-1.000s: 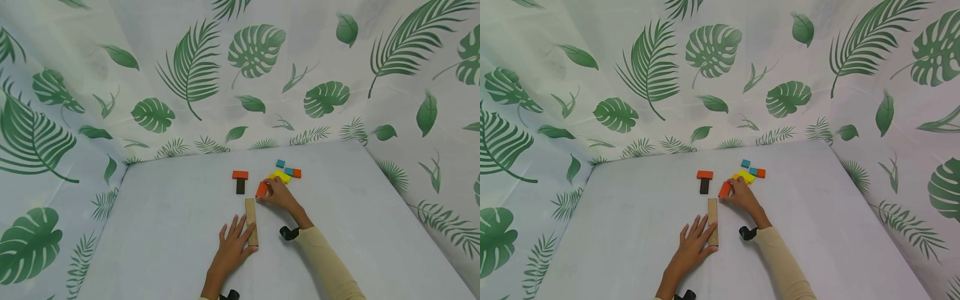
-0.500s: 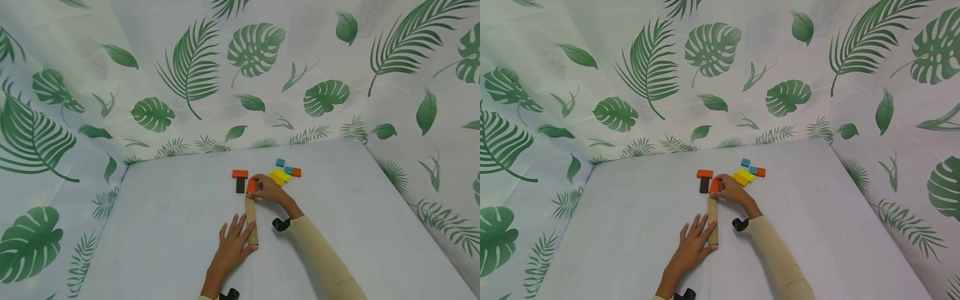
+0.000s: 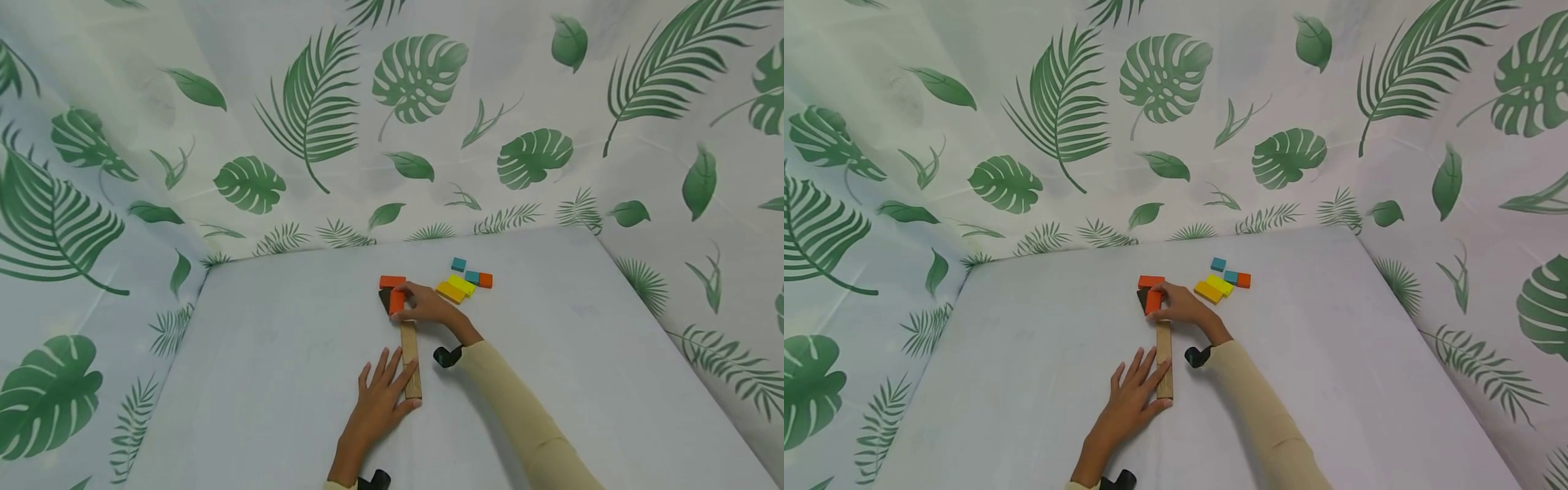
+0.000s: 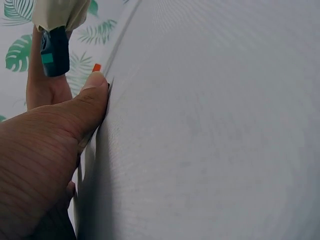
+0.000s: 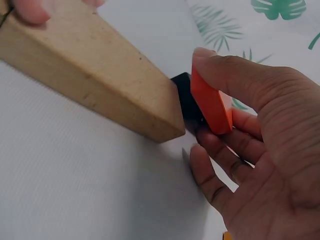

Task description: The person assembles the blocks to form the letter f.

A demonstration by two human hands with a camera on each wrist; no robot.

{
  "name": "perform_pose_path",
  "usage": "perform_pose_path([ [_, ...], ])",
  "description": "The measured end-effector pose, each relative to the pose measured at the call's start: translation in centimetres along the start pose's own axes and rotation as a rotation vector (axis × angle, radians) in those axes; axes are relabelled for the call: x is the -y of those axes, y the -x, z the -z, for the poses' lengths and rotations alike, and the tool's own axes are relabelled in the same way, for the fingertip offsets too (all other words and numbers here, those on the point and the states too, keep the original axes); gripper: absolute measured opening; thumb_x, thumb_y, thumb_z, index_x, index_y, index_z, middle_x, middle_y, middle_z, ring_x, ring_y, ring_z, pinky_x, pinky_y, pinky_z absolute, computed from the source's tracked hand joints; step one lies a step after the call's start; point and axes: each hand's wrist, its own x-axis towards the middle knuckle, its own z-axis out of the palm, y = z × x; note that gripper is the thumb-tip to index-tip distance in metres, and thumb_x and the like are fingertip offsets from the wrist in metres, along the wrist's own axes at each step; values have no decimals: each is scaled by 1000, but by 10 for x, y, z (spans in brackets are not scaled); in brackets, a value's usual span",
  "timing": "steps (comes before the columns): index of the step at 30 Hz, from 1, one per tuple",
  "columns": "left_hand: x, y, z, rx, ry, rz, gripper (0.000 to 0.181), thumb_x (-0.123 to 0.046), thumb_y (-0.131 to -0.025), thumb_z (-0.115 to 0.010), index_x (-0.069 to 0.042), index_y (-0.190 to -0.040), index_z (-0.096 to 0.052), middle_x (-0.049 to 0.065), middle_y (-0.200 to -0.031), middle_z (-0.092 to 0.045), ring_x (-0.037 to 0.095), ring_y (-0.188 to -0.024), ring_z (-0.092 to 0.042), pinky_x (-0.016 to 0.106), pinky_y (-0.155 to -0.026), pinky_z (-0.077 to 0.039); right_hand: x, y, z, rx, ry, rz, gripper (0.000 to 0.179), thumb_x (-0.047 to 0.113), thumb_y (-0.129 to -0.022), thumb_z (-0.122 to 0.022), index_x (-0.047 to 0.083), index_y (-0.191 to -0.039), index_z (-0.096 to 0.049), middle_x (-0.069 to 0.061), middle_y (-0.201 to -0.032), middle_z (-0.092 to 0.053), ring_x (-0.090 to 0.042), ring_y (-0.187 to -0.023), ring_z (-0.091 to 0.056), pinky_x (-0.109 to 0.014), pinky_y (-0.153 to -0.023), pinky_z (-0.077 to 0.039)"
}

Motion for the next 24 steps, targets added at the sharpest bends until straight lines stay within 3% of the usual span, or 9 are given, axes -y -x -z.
perform_pose_path([
  [10, 1, 0, 1, -12, 3, -5, 68, -56, -94, -51, -33, -154, -29, 4, -164, -18, 31, -152, -13, 64, -112, -17, -1, -8, -5, 62, -127, 51, 60, 29, -87, -75, 8, -137, -49, -18, -140, -52, -29, -112, -62, -44, -99, -49],
  [19, -1, -1, 2, -16, 14, -10, 68, -55, -94, -52, -32, -154, -30, 5, -164, -20, 31, -152, -14, 64, -112, -17, -3, -1, 4, 4, -36, -1, 67, 35, -82, -78, 10, -138, -49, -13, -132, -56, -27, -114, -57, -45, -98, -48],
  [24, 0, 0, 1, -14, 4, -1, 68, -56, -94, -52, -33, -154, -30, 4, -164, -19, 30, -152, -14, 63, -112, -17, -5, -1, 7, -5, 0, 18, 63, 32, -84, -78, 8, -136, -53, -15, -132, -52, -29, -115, -55, -44, -98, -48],
])
